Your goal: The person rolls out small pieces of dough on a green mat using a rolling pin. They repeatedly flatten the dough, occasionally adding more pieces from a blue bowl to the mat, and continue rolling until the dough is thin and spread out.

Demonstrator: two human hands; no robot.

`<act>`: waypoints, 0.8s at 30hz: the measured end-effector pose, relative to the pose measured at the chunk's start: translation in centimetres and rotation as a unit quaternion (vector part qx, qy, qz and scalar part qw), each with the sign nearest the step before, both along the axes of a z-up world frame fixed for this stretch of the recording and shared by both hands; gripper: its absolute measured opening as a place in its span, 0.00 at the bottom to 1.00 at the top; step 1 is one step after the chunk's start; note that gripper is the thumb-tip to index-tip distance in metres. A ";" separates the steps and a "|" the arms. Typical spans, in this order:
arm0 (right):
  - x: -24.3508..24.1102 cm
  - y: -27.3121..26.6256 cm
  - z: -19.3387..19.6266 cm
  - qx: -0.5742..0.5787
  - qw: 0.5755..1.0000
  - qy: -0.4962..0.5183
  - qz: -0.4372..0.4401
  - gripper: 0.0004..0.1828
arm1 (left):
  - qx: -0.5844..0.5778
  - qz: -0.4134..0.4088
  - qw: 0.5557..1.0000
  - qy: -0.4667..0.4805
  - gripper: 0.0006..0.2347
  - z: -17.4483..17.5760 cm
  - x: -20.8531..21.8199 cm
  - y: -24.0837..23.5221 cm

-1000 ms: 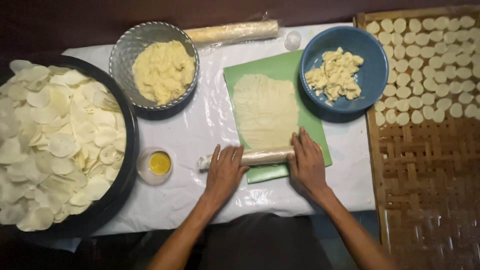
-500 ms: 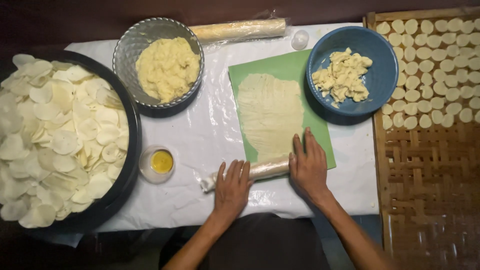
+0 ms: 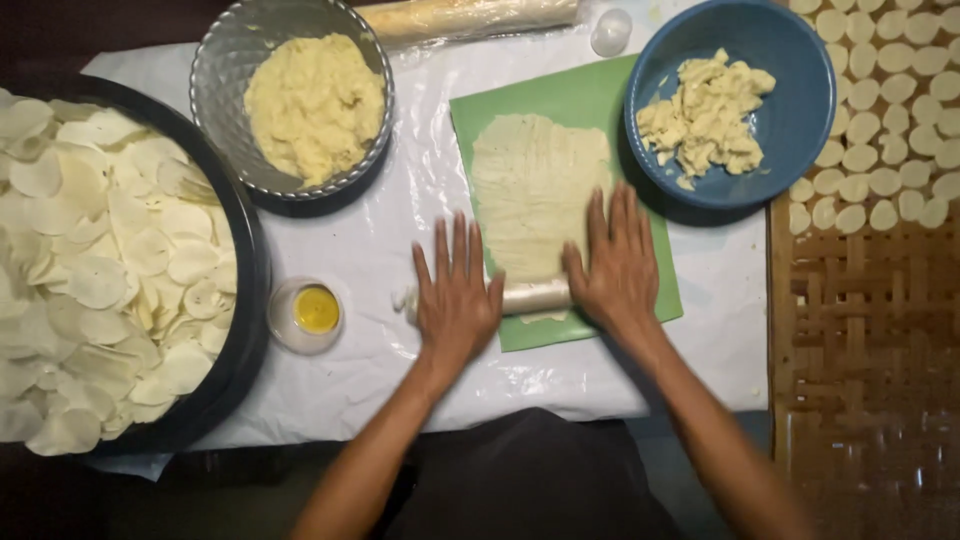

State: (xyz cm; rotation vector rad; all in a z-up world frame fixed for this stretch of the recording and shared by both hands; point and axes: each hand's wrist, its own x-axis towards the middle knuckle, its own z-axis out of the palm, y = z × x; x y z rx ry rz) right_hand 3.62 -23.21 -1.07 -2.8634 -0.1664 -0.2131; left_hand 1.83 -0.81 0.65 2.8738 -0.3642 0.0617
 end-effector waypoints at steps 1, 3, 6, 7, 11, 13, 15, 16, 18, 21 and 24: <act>-1.7 -0.1 -0.6 0.000 1.000 -0.001 0.002 0.40 | 0.000 0.002 1.000 -0.001 0.29 -0.9 -1.7 0.1; -5.5 -0.4 -1.7 -0.043 0.999 -0.030 0.009 0.38 | 0.009 -0.013 0.997 -0.072 0.27 -2.7 -5.4 0.1; -8.0 -1.0 -2.0 -0.033 0.998 -0.054 0.010 0.39 | -0.019 -0.001 0.995 -0.094 0.26 -2.7 -8.3 -0.6; -7.4 -0.8 -1.4 -0.034 0.998 -0.054 0.010 0.39 | -0.020 -0.001 0.995 -0.094 0.26 -2.7 -7.9 -0.6; -1.6 -0.5 -0.2 -0.020 1.000 0.001 0.013 0.38 | -0.002 0.013 0.999 -0.036 0.29 -1.3 -2.1 -0.5; 1.9 -0.3 -0.1 0.010 1.000 0.011 0.012 0.41 | -0.025 0.025 0.999 0.015 0.30 -0.6 1.7 -0.4; 3.8 -0.2 -0.2 0.050 0.998 0.026 -0.010 0.39 | -0.032 0.033 0.999 0.022 0.36 -0.9 4.3 -0.3; 2.8 0.1 0.6 0.049 0.998 0.025 -0.009 0.39 | -0.032 0.034 0.999 0.022 0.36 -0.9 3.4 -0.3; 1.3 0.7 2.2 0.013 0.999 0.048 -0.010 0.42 | -0.008 0.008 1.000 -0.006 0.36 -0.9 1.9 -0.2; -5.6 0.0 0.0 -0.031 1.000 0.001 0.000 0.43 | -0.013 0.007 0.996 -0.086 0.35 -2.2 -4.7 -0.7; -7.5 -0.4 -0.7 -0.034 0.999 -0.001 0.002 0.41 | -0.006 0.005 0.996 -0.092 0.35 -3.6 -7.4 -0.6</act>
